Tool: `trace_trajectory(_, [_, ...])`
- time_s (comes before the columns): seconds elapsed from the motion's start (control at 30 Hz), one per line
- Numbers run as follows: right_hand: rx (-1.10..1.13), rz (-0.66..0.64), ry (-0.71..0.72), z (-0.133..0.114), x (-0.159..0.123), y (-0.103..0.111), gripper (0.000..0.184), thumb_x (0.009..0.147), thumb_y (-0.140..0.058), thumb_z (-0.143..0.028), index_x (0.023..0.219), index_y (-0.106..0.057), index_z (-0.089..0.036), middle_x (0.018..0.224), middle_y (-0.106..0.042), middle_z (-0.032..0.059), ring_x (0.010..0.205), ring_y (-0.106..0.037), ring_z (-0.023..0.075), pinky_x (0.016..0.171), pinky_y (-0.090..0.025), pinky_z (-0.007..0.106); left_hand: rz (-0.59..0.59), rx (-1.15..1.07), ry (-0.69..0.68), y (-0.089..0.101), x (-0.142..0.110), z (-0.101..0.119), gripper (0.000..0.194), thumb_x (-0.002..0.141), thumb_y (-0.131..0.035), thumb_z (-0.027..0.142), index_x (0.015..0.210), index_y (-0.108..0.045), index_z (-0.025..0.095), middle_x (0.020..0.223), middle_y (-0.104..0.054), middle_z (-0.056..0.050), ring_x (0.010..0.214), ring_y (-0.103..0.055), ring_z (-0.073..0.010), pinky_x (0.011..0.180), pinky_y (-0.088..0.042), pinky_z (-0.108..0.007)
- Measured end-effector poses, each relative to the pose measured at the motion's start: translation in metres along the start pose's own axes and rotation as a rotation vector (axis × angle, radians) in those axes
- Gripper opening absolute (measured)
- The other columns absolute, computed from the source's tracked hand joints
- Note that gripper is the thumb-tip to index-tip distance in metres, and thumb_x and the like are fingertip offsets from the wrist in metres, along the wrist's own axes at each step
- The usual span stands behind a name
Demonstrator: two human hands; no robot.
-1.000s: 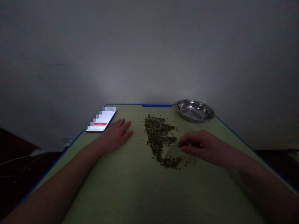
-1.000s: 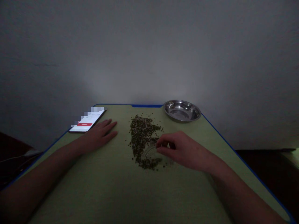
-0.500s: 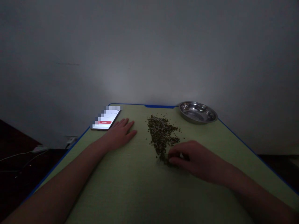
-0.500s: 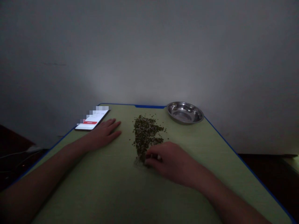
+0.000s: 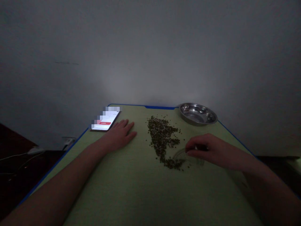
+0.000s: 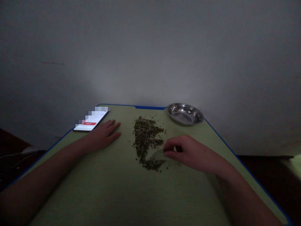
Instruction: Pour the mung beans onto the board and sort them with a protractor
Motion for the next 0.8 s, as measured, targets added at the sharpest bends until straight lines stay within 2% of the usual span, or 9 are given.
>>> trace_trajectory(0.13, [0.021,-0.102,-0.013,0.014,-0.007,0.003,0.023,0.086,-0.06,-0.039,0.084,-0.07,-0.019,0.073,-0.063,0.0012,0.065,-0.054,0.0148,0.058,-0.041,0.027,-0.016,0.007,0.01,0.0,-0.001,0.001,0.065,0.093,-0.029,0.049,0.143,-0.039,0.009,0.148,-0.039,-0.022,0.139,-0.031,-0.0333,0.113,-0.025,-0.048])
trace_trajectory(0.23, [0.036,-0.211,-0.017,0.014,-0.009,-0.006,0.021,0.084,-0.061,-0.036,0.085,-0.072,-0.018,0.077,-0.065,0.0022,0.068,-0.055,0.0153,0.059,-0.041,0.026,0.005,0.025,-0.013,0.002,-0.001,0.003,0.064,0.093,-0.028,0.049,0.142,-0.041,0.009,0.147,-0.04,-0.022,0.138,-0.032,-0.0328,0.112,-0.027,-0.047])
trace_trajectory(0.33, [0.048,-0.252,-0.009,0.009,-0.005,-0.017,0.016,0.082,-0.063,-0.03,0.085,-0.073,-0.018,0.078,-0.067,0.0018,0.068,-0.057,0.0146,0.058,-0.041,0.025,0.026,0.023,-0.016,0.001,-0.002,0.002,0.065,0.093,-0.028,0.05,0.142,-0.042,0.009,0.147,-0.041,-0.022,0.137,-0.034,-0.0341,0.111,-0.028,-0.048])
trace_trajectory(0.57, [-0.001,-0.132,0.044,-0.01,0.02,-0.033,0.01,0.08,-0.065,-0.024,0.084,-0.073,-0.02,0.073,-0.068,-0.0007,0.064,-0.057,0.0126,0.054,-0.041,0.022,0.012,0.024,0.018,-0.002,-0.002,-0.001,0.067,0.092,-0.027,0.053,0.144,-0.04,0.012,0.15,-0.038,-0.019,0.138,-0.033,-0.0338,0.111,-0.026,-0.047])
trace_trajectory(0.7, [-0.071,-0.02,0.071,-0.021,0.041,-0.025,0.008,0.081,-0.065,-0.023,0.079,-0.071,-0.019,0.067,-0.066,-0.0011,0.06,-0.056,0.0119,0.053,-0.039,0.022,-0.002,0.002,0.032,-0.002,-0.002,-0.001,0.068,0.092,-0.029,0.052,0.144,-0.04,0.01,0.151,-0.035,-0.022,0.14,-0.03,-0.0351,0.112,-0.025,-0.048])
trace_trajectory(0.8, [-0.121,0.078,0.058,-0.019,0.059,-0.014,0.009,0.082,-0.065,-0.025,0.079,-0.07,-0.019,0.071,-0.067,0.0011,0.062,-0.056,0.0136,0.056,-0.039,0.025,0.005,-0.011,0.029,-0.001,-0.002,0.0,0.066,0.092,-0.03,0.052,0.143,-0.041,0.011,0.151,-0.036,-0.021,0.139,-0.031,-0.0343,0.112,-0.026,-0.048])
Point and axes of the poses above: each hand's wrist, its own x-axis towards the middle knuckle, its own y-axis out of the back of the hand, z = x × y, the point moved 9 cm from there along x, towards the middle knuckle
